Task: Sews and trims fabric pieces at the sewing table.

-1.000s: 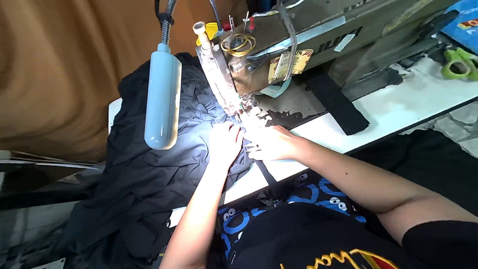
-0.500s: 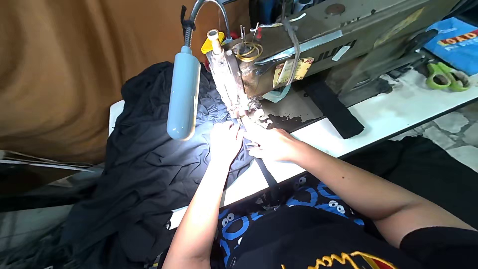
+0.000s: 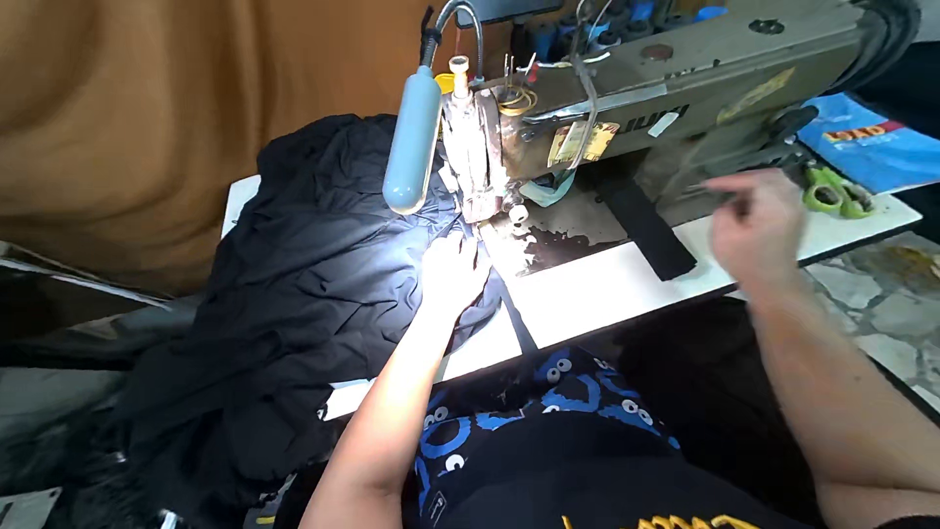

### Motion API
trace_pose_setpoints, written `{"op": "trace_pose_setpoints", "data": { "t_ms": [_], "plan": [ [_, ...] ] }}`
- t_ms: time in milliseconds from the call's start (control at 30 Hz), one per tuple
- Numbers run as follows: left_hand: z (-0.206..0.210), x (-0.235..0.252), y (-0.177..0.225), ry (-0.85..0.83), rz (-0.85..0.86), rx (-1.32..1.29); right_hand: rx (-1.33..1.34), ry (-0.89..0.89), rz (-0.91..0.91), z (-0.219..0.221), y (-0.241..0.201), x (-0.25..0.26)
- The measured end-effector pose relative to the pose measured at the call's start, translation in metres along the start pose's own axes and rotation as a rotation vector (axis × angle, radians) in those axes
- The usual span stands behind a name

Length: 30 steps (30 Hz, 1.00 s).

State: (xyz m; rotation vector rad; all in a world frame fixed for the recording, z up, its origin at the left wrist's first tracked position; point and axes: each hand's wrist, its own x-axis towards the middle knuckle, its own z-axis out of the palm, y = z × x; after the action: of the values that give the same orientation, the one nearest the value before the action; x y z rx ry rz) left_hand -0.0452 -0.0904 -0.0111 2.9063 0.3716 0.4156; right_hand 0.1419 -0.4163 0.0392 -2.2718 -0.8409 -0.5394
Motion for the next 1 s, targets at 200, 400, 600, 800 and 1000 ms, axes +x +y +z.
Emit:
{"op": "trace_pose_setpoints", "data": {
  "t_ms": [200, 400, 600, 800, 1000],
  "plan": [
    [0.004, -0.003, -0.003, 0.048, 0.023, 0.015, -0.236, 0.013, 0.136, 0.026, 0.082, -0.003],
    [0.001, -0.004, -0.003, 0.038, 0.037, 0.019, -0.175, 0.046, 0.055, 0.034, 0.086, -0.008],
    [0.0, -0.004, -0.005, 0.025, 0.042, 0.022, -0.152, 0.07, 0.052, 0.036, 0.084, -0.007],
    [0.001, -0.004, -0.006, 0.024, 0.037, 0.028, -0.231, -0.173, 0.174, 0.027, 0.072, -0.003],
    [0.003, -0.006, -0.007, 0.057, 0.055, 0.003, -0.211, -0.089, 0.215, 0.005, 0.059, 0.011]
  ]
}}
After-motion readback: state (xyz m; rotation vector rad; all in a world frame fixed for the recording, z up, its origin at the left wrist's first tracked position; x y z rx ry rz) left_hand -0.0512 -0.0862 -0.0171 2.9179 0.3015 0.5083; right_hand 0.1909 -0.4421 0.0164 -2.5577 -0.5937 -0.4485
